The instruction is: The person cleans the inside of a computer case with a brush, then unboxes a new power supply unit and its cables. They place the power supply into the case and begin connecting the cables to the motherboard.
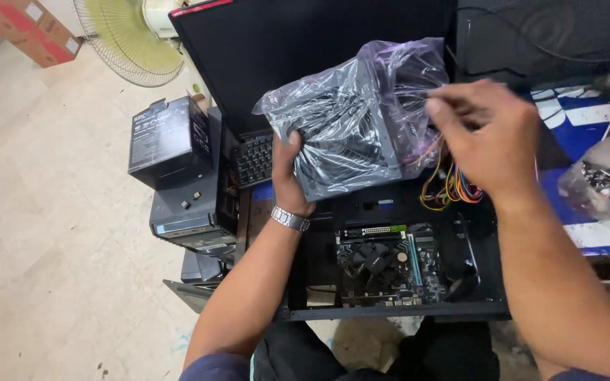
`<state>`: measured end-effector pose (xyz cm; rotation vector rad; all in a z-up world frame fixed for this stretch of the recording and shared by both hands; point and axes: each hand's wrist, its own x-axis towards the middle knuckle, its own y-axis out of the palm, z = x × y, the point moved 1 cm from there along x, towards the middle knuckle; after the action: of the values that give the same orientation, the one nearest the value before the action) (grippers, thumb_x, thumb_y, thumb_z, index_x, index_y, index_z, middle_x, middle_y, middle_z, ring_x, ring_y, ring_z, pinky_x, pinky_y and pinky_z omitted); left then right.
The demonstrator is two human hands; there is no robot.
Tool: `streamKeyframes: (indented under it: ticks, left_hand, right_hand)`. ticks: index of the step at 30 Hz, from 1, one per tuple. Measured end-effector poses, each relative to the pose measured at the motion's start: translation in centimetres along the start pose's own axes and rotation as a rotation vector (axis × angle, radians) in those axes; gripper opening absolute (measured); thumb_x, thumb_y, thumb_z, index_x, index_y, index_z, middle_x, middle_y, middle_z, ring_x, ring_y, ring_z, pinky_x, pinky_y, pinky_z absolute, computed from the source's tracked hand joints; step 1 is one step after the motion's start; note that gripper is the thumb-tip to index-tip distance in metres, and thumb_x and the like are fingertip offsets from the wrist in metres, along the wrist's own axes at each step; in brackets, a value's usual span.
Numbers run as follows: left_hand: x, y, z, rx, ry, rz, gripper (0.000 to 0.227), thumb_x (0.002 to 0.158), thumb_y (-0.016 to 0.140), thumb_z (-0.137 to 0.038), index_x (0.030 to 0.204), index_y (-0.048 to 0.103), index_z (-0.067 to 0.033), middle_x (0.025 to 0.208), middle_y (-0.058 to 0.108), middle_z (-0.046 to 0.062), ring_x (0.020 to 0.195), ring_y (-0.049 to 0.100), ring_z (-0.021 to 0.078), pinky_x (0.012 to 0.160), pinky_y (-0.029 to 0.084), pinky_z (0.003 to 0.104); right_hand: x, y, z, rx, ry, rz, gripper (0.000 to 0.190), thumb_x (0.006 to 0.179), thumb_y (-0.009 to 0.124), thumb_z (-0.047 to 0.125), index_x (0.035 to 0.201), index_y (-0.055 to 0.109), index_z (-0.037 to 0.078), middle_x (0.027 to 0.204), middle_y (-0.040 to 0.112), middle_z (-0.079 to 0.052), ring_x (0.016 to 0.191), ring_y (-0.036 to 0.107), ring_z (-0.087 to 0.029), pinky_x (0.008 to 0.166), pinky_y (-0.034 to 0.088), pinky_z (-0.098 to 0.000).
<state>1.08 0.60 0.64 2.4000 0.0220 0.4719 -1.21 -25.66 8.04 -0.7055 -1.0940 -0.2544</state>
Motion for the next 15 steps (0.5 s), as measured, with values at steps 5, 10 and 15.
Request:
streamKeyframes:
  ticks: [5,10,15]
  left_hand:
    - [0.2,-1.0,2.0,-0.121,0.050,0.137,0.053,0.097,0.071,-0.022,0.143,0.048,-0.0074,0.129,0.062,0.012,0.114,0.065,0.0278,0.099,0.054,0.044]
    - [1.7,-4.2,6.7,0.252,0.110,0.006,0.048,0.102,0.066,-0.036,0.144,0.057,-0.0134,0.132,0.064,0.004,0.123,0.057,0.0175,0.107,0.046,0.042]
    - [0.6,-0.6,4.0,0.374,0.115,0.042,0.042,0.111,0.054,-0.039,0.144,0.060,-0.0139,0.143,0.060,0.009,0.134,0.050,0.0198,0.119,0.037,0.048]
  right_hand:
    - [2.1,1.3,1.3,0.309,0.719,0.684,0.064,0.087,0.053,0.058,0.139,0.065,0.022,0.138,0.070,-0.005,0.129,0.062,-0.025,0.103,0.044,-0.0439]
    - [0.1,3.5,-0.6,0.483,0.781,0.671,0.070,0.081,0.073,0.036,0.145,0.054,0.012,0.141,0.061,-0.011,0.128,0.058,-0.029,0.104,0.044,-0.0478]
    - [-0.4,3.9,-1.6,0.788,0.815,0.409,0.053,0.093,0.072,0.017,0.140,0.054,0.000,0.128,0.063,-0.013,0.118,0.062,-0.028,0.096,0.055,-0.0507]
